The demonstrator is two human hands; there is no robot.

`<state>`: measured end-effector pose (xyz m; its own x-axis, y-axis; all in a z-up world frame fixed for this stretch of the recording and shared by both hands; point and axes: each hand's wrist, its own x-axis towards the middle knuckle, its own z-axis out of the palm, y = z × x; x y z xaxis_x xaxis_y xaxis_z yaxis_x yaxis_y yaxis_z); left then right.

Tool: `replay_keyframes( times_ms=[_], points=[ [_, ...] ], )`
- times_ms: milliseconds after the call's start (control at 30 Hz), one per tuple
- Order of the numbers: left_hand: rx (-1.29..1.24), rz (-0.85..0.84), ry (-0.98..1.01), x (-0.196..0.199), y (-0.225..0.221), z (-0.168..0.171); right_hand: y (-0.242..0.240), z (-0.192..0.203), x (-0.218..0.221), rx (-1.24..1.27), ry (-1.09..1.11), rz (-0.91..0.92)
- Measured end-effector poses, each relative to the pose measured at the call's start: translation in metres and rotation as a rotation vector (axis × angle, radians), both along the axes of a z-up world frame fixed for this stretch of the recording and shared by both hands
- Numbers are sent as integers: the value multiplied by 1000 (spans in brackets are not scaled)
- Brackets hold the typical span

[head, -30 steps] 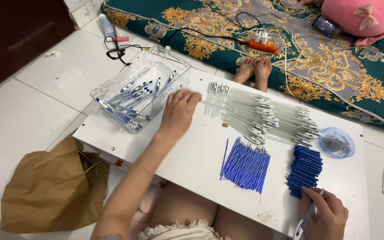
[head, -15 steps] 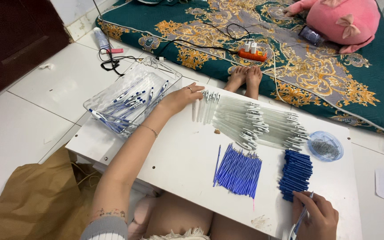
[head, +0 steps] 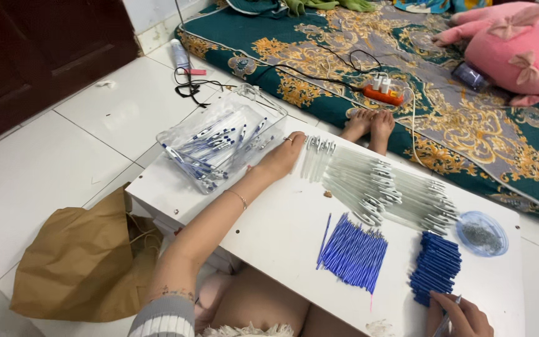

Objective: The person picks up pen barrels, inserts ink cartridges, and attaches caps by hand, then places the assembled pens into a clear tray.

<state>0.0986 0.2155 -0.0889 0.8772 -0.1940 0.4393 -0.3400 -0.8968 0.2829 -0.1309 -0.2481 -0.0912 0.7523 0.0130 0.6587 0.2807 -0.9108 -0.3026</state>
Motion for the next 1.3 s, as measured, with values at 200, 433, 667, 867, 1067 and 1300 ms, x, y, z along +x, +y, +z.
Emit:
replay_keyframes(
  times_ms=[200,433,667,867,1067,1300],
  points=[
    [-51,-65,-236,-36,7,77,1,-6,-3,98,-124,55],
    [-127,439,382,-24,101,127,-9,-3,-8,63,-73,119],
    [104,668,1039,-36,98,122,9,8,-12,24,-71,36],
    [110,662,1006,-7,122,74,1,-5,-10,94,-67,79],
    [405,533,994,1,138,59,-16,-13,-4,94,-46,138],
    [304,621,988,-64,132,105,1,-4,-9,121,-69,103]
  ],
)
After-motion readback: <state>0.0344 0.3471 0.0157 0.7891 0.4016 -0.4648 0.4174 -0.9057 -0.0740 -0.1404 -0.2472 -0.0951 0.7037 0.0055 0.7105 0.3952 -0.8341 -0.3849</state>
